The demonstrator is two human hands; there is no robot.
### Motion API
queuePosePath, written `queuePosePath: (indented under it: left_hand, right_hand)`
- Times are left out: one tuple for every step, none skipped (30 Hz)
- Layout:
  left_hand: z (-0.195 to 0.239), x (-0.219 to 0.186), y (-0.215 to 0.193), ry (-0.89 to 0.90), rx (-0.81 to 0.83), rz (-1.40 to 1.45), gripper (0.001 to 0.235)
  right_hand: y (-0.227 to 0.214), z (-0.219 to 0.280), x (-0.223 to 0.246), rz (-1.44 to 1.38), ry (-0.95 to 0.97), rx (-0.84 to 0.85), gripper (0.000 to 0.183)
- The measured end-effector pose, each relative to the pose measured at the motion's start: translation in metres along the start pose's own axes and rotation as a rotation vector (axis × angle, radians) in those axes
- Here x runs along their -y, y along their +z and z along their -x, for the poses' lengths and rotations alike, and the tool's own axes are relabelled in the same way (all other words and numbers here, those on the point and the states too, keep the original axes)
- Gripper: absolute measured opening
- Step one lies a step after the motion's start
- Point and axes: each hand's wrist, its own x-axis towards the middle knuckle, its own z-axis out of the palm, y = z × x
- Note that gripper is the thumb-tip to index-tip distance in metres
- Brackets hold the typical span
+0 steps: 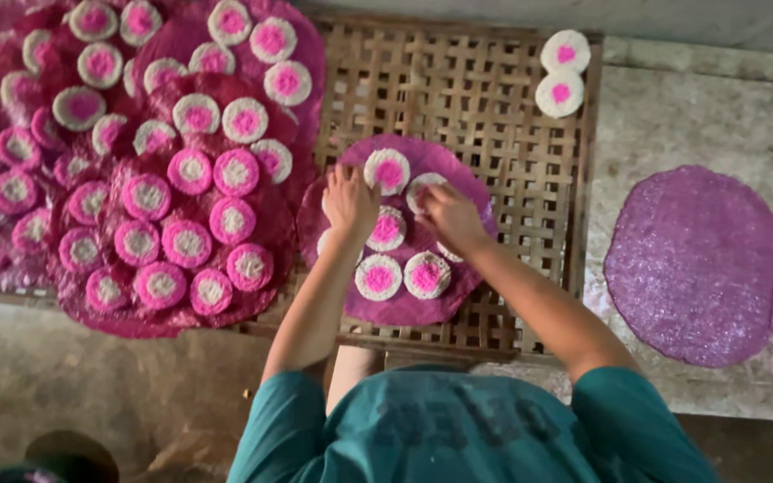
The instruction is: The person picks up small, round, pink and white decorative items from a large pile and places them one by one onto a woven tray. They arrange the items in neat rows, creating a patterned layout on the tray.
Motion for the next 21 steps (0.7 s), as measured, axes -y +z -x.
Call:
queuePosePath:
  left_hand:
    - [-0.005, 0.002, 0.010, -0.046, -0.014, -0.064, 0.050]
    - [-0.010, 0.006, 0.019, -0.060, 0.008, -0.052, 0.049]
    - [-0.013, 0.010, 0.028, -0.067, 0.034, -0.036, 0.049]
    - [-0.016, 0.013, 0.036, -0.075, 0.060, -0.022, 0.048]
    - [-0.020, 0.016, 0.043, -0.045, 0.055, 0.009, 0.046]
    - [-0.022, 0.020, 0.049, -0.016, 0.051, 0.040, 0.043]
    - [-0.025, 0.024, 0.053, 0.008, 0.046, 0.068, 0.041]
    - [-0.027, 0.025, 0.057, -0.014, 0.049, 0.218, 0.037]
    - [-0.027, 0.026, 0.061, -0.042, 0.056, 0.366, 0.033]
    - [-0.028, 0.025, 0.064, -0.071, 0.065, 0.513, 0.030]
    - [-0.027, 0.024, 0.066, -0.068, 0.038, 0.566, 0.031]
    - [-0.027, 0.021, 0.067, -0.066, 0.011, 0.620, 0.032]
    - [-0.027, 0.018, 0.067, -0.068, -0.019, 0.673, 0.033]
    - [-0.029, 0.014, 0.065, -0.068, -0.001, 0.748, 0.032]
    - [-0.031, 0.007, 0.064, -0.069, 0.018, 0.824, 0.030]
    - [-0.032, 0.000, 0.062, -0.071, 0.036, 0.901, 0.029]
    - [-0.033, -0.006, 0.059, -0.163, 0.125, 0.969, 0.027]
    - [-0.033, -0.011, 0.055, -0.256, 0.215, 1.034, 0.026]
    - [-0.035, -0.017, 0.050, -0.350, 0.304, 1.096, 0.024]
    - [-0.036, -0.023, 0.046, -0.273, 0.276, 1.099, 0.023]
    - [-0.034, -0.029, 0.043, -0.200, 0.249, 1.099, 0.023]
  right_hand:
    - [0.003, -0.001, 0.004, 0.041, -0.030, 0.011, 0.020]
    - [0.007, -0.001, 0.006, 0.082, -0.059, 0.023, 0.013]
    - [0.009, 0.000, 0.004, 0.073, -0.034, 0.024, 0.016]
    - [0.013, 0.002, 0.002, 0.064, -0.009, 0.024, 0.023]
    - [0.015, 0.002, -0.006, 0.061, 0.019, 0.019, 0.030]
    - [0.017, 0.002, -0.017, -0.147, 0.225, 0.043, 0.028]
    - [0.021, 0.000, -0.031, -0.363, 0.424, 0.062, 0.027]
    - [0.026, -0.003, -0.045, -0.583, 0.618, 0.078, 0.025]
    - [0.030, -0.002, -0.062, -0.752, 0.705, 0.014, 0.025]
    - [0.031, 0.001, -0.084, -0.922, 0.788, -0.055, 0.025]
    - [0.034, 0.006, -0.098, -1.096, 0.866, -0.123, 0.025]
    - [0.038, 0.010, -0.107, -1.051, 0.868, -0.144, 0.026]
    - [0.041, 0.012, -0.115, -1.007, 0.866, -0.162, 0.027]
    - [0.042, 0.013, -0.119, -0.963, 0.863, -0.179, 0.028]
    - [0.039, 0.016, -0.124, -0.867, 0.852, -0.172, 0.030]
    - [0.033, 0.019, -0.129, -0.771, 0.840, -0.165, 0.033]
    - [0.026, 0.020, -0.132, -0.677, 0.827, -0.159, 0.037]
    - [0.017, 0.022, -0.137, -0.643, 0.858, -0.195, 0.040]
    - [0.004, 0.024, -0.145, -0.609, 0.888, -0.231, 0.043]
    - [-0.008, 0.026, -0.155, -0.574, 0.916, -0.267, 0.046]
    - [-0.020, 0.030, -0.166, -0.524, 0.796, -0.358, 0.041]
